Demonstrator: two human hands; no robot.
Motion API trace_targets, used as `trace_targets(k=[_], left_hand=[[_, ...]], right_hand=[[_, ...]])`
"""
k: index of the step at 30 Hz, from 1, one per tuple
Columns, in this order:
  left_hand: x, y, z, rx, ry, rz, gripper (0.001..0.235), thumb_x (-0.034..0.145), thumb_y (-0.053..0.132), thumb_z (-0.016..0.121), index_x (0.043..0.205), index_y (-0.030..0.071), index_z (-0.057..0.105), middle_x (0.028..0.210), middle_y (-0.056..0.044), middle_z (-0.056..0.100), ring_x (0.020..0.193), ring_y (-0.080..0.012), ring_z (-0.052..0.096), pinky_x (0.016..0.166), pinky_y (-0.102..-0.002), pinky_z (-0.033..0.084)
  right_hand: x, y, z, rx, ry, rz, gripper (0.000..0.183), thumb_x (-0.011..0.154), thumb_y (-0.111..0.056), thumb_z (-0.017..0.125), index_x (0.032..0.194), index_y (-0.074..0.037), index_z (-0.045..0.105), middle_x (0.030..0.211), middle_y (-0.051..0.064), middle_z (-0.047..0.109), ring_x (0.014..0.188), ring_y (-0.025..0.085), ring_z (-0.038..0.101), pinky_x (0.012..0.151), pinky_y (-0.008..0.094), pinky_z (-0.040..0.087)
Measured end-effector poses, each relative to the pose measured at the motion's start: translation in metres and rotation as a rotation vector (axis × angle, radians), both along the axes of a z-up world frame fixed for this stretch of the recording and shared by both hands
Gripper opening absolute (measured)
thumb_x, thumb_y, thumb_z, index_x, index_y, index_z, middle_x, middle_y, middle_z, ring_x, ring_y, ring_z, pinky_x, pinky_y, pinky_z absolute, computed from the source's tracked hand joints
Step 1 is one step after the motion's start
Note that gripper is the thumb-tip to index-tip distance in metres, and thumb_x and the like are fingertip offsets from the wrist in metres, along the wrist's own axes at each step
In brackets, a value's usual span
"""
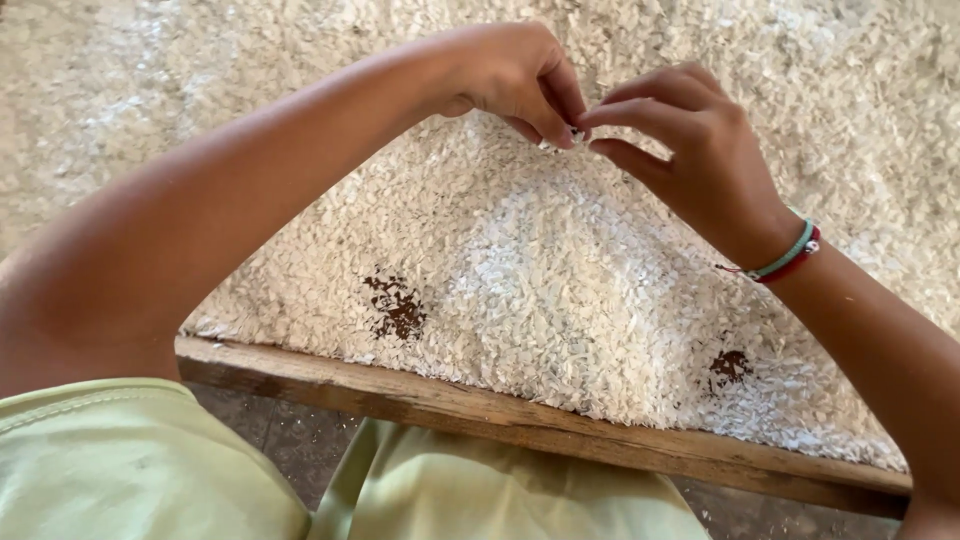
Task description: The person spreads a layer of white rice on a wooden tray and manually picks out dark impurities by hand. They repeatedly sweep the rice with both hands to expose new areas and remove small dark pieces.
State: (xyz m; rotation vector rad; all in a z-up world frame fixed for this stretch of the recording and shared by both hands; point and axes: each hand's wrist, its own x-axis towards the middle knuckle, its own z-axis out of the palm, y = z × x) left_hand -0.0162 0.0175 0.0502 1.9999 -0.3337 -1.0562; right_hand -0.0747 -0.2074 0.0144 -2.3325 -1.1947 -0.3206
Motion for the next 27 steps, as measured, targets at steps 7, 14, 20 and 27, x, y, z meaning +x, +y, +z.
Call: trace_targets(k=[7, 14, 20, 27], left_hand=[[-0.013, 0.008, 0.01, 0.043, -0.027, -0.018, 0.024, 0.08, 0.013, 0.076, 0.104, 0.015, 0.076, 0.101, 0.003, 0.078, 0.093, -0.0078, 0.073, 0.084, -0.017, 0.062], [-0.02, 0.008, 0.007, 0.028, -0.011, -0.008, 0.026, 0.079, 0.012, 0.076, 0.105, 0.014, 0.075, 0.103, 0.001, 0.077, 0.094, -0.0089, 0.073, 0.087, -0.018, 0.062], [-0.026, 0.007, 0.008, 0.037, -0.014, 0.009, 0.025, 0.079, 0.012, 0.076, 0.104, 0.014, 0.075, 0.103, 0.001, 0.077, 0.095, -0.0089, 0.074, 0.086, -0.017, 0.062], [-0.033, 0.008, 0.009, 0.021, -0.017, 0.025, 0.029, 0.079, 0.011, 0.075, 0.108, 0.012, 0.074, 0.105, 0.0, 0.077, 0.096, -0.0114, 0.074, 0.086, -0.019, 0.063]], right_hand=[[0.0, 0.017, 0.002, 0.02, 0.041, 0.058, 0.017, 0.095, -0.002, 0.081, 0.112, 0.0, 0.077, 0.108, 0.017, 0.071, 0.098, 0.031, 0.067, 0.083, 0.04, 0.057], [-0.002, 0.018, -0.009, 0.052, 0.037, 0.04, 0.017, 0.092, -0.005, 0.085, 0.106, 0.001, 0.079, 0.102, 0.016, 0.072, 0.093, 0.028, 0.069, 0.081, 0.037, 0.059], [-0.004, 0.017, -0.006, 0.044, 0.014, 0.082, 0.017, 0.093, -0.003, 0.085, 0.108, 0.003, 0.078, 0.102, 0.017, 0.071, 0.094, 0.029, 0.068, 0.081, 0.038, 0.058], [-0.003, 0.017, -0.006, 0.014, 0.003, 0.125, 0.018, 0.092, -0.003, 0.085, 0.107, 0.002, 0.077, 0.101, 0.017, 0.071, 0.091, 0.028, 0.067, 0.08, 0.037, 0.059]])
